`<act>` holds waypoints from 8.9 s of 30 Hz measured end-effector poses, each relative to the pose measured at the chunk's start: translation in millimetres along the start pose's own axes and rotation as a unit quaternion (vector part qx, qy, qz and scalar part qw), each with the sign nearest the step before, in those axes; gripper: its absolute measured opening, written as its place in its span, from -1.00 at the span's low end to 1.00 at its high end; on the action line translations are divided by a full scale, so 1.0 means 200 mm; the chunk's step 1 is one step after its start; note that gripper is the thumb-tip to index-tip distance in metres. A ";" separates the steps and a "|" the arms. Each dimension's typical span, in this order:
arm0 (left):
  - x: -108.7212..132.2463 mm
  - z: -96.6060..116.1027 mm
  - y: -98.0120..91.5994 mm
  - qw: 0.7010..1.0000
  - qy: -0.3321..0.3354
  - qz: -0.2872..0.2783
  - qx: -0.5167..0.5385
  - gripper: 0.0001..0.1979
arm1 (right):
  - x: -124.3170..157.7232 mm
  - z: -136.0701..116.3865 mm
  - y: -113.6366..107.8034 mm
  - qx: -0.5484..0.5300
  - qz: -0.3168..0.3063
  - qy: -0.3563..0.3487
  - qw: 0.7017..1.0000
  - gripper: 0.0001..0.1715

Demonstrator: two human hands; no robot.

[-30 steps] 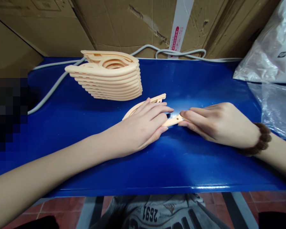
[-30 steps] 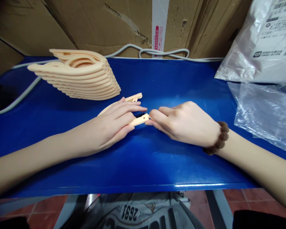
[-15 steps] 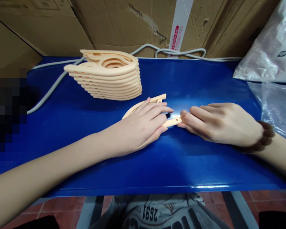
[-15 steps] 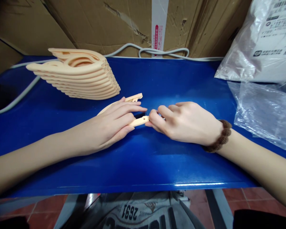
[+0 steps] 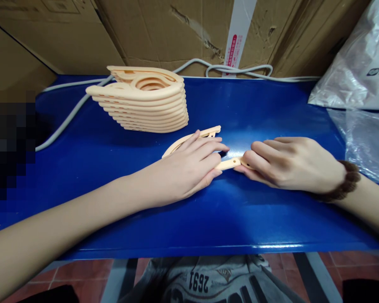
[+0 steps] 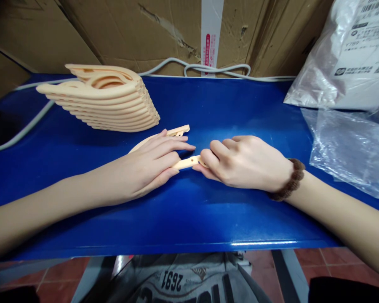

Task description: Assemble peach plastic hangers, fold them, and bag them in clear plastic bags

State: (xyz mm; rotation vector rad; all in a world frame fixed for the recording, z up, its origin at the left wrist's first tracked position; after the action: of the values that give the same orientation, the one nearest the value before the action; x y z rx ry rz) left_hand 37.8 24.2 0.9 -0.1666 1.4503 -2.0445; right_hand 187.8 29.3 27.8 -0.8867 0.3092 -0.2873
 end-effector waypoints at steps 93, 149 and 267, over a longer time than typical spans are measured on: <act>0.00 -0.12 -0.11 0.991 0.027 0.096 0.085 -0.69 | -0.03 -0.16 -0.05 -0.307 0.067 -0.077 0.946 -0.35; -0.01 -0.15 -0.07 0.991 -0.022 0.071 0.108 -0.71 | -0.02 -0.16 -0.10 -0.363 0.103 -0.071 0.923 -0.76; 0.21 -0.55 -0.83 0.956 -0.288 0.047 -0.017 -0.09 | 0.01 0.11 0.16 -0.241 0.008 0.110 0.964 -0.54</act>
State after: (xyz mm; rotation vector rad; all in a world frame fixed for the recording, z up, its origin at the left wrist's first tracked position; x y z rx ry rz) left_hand -112.1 124.4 96.4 -0.6377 1.0990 -1.6959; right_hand 202.3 62.8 14.7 -1.3341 0.6076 -0.3017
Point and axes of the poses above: each hand's wrist, its own x-axis away from the middle knuckle, its own y-axis out of the palm, z = x × y, the point moved 6 cm from there along -x, towards the middle knuckle, and after that the axes turned 8 degrees about x, right-handed, at the moved point
